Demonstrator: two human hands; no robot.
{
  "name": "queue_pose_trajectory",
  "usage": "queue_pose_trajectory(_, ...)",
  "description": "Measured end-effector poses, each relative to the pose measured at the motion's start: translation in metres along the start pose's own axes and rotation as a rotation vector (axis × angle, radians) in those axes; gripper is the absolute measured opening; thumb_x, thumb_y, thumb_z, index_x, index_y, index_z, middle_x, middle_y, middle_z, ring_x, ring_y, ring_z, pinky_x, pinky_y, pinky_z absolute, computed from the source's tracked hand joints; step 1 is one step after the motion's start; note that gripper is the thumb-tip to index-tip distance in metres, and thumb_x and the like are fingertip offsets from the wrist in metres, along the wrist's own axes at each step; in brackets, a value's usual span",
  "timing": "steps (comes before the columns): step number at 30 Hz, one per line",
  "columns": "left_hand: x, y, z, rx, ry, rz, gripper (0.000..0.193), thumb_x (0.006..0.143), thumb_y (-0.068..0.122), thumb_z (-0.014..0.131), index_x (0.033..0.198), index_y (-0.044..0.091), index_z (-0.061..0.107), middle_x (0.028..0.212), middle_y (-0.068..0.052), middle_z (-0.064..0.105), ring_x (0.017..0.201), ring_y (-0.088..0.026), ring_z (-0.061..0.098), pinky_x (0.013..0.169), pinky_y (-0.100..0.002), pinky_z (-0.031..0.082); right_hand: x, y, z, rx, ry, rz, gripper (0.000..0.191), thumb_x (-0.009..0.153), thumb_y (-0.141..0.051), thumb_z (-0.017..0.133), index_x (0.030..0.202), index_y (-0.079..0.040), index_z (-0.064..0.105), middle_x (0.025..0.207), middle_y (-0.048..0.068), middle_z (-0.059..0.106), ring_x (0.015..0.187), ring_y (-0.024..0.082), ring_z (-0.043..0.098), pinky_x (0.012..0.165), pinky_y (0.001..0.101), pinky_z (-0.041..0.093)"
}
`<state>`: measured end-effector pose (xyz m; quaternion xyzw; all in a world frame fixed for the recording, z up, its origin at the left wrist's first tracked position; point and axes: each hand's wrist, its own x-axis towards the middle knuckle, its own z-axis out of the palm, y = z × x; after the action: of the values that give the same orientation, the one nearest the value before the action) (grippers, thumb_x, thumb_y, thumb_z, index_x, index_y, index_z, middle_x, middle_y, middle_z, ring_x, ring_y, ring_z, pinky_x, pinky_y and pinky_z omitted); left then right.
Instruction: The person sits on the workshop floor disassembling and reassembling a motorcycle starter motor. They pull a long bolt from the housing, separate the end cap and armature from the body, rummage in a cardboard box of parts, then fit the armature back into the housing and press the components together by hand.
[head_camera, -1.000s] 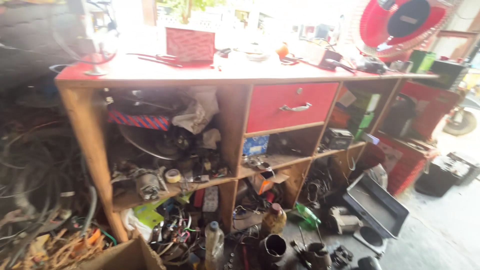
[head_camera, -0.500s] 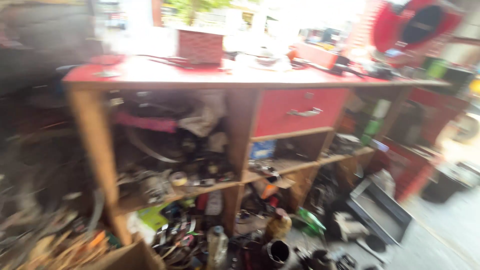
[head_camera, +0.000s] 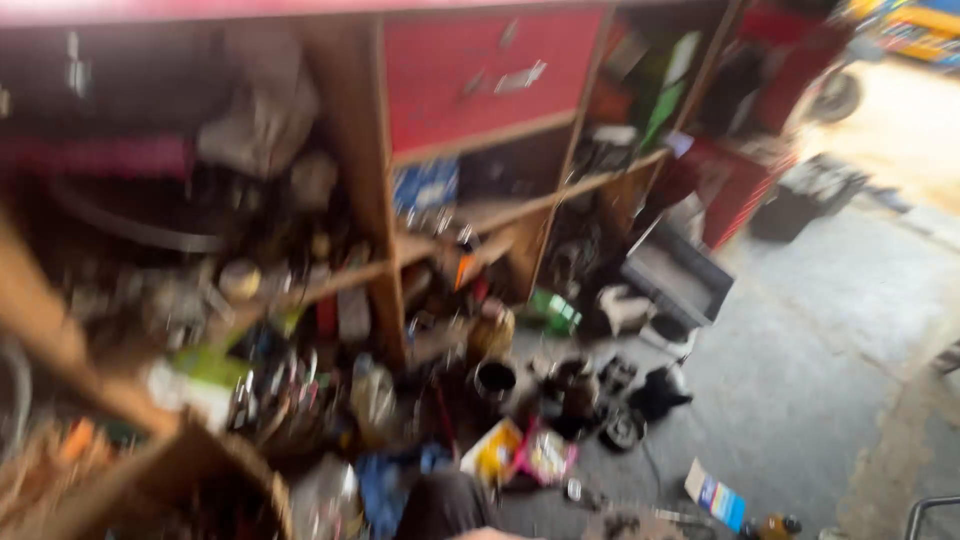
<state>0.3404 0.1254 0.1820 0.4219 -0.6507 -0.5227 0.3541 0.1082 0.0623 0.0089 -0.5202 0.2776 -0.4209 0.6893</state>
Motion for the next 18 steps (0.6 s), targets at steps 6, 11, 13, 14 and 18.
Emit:
queue_pose_trajectory(6, -0.087, 0.021, -0.071, 0.159, -0.179, -0.025, 0.038, 0.095, 0.025, 0.068, 0.128, 0.005, 0.066, 0.112, -0.009, 0.077, 0.103, -0.018, 0.075, 0.092, -0.032, 0.059, -0.044, 0.015, -0.03, -0.049, -0.038, -0.14, 0.027, 0.088, 0.015, 0.052, 0.107, -0.004, 0.052, 0.139, 0.028, 0.055, 0.126, 0.035, 0.063, 0.095, 0.0446, 0.059)
queue_pose_trajectory(11, -0.205, -0.013, -0.157, 0.267, -0.074, -0.296, 0.045, 0.092, 0.035, 0.075, 0.128, 0.009, 0.068, 0.116, -0.006, 0.079, 0.106, -0.017, 0.074, 0.091, -0.036, 0.055, -0.053, 0.014, 0.003, -0.191, 0.085, -0.264, 0.028, 0.088, 0.015, 0.052, 0.109, -0.004, 0.051, 0.144, 0.03, 0.052, 0.131, 0.036, 0.061, 0.098, 0.0451, 0.058)
queue_pose_trajectory(13, -0.26, -0.056, -0.185, 0.391, 0.026, -0.467, 0.043, 0.084, 0.035, 0.076, 0.122, 0.014, 0.075, 0.112, -0.005, 0.079, 0.105, -0.018, 0.071, 0.091, -0.038, 0.054, -0.051, 0.013, 0.031, -0.447, 0.183, -0.311, 0.034, 0.091, 0.015, 0.061, 0.117, -0.005, 0.051, 0.139, 0.029, 0.062, 0.105, 0.026, 0.068, 0.096, 0.0378, 0.058)
queue_pose_trajectory(14, -0.282, -0.087, -0.194, 0.417, 0.066, -0.518, 0.04, 0.082, 0.036, 0.077, 0.114, 0.012, 0.076, 0.105, -0.006, 0.08, 0.098, -0.02, 0.072, 0.088, -0.038, 0.056, -0.05, 0.008, 0.042, -0.582, 0.176, -0.283, 0.029, 0.096, 0.015, 0.062, 0.116, -0.004, 0.051, 0.142, 0.028, 0.06, 0.114, 0.028, 0.067, 0.097, 0.0364, 0.057)
queue_pose_trajectory(18, -0.376, -0.194, -0.189, 0.449, 0.277, -1.097, 0.034, 0.088, 0.032, 0.073, 0.115, 0.011, 0.074, 0.109, -0.012, 0.077, 0.098, -0.029, 0.071, 0.088, -0.043, 0.055, -0.014, 0.006, 0.081, -0.783, 0.115, -0.123, 0.029, 0.11, 0.005, 0.062, 0.131, -0.004, 0.044, 0.152, 0.022, 0.05, 0.134, 0.029, 0.057, 0.108, 0.0336, 0.053)
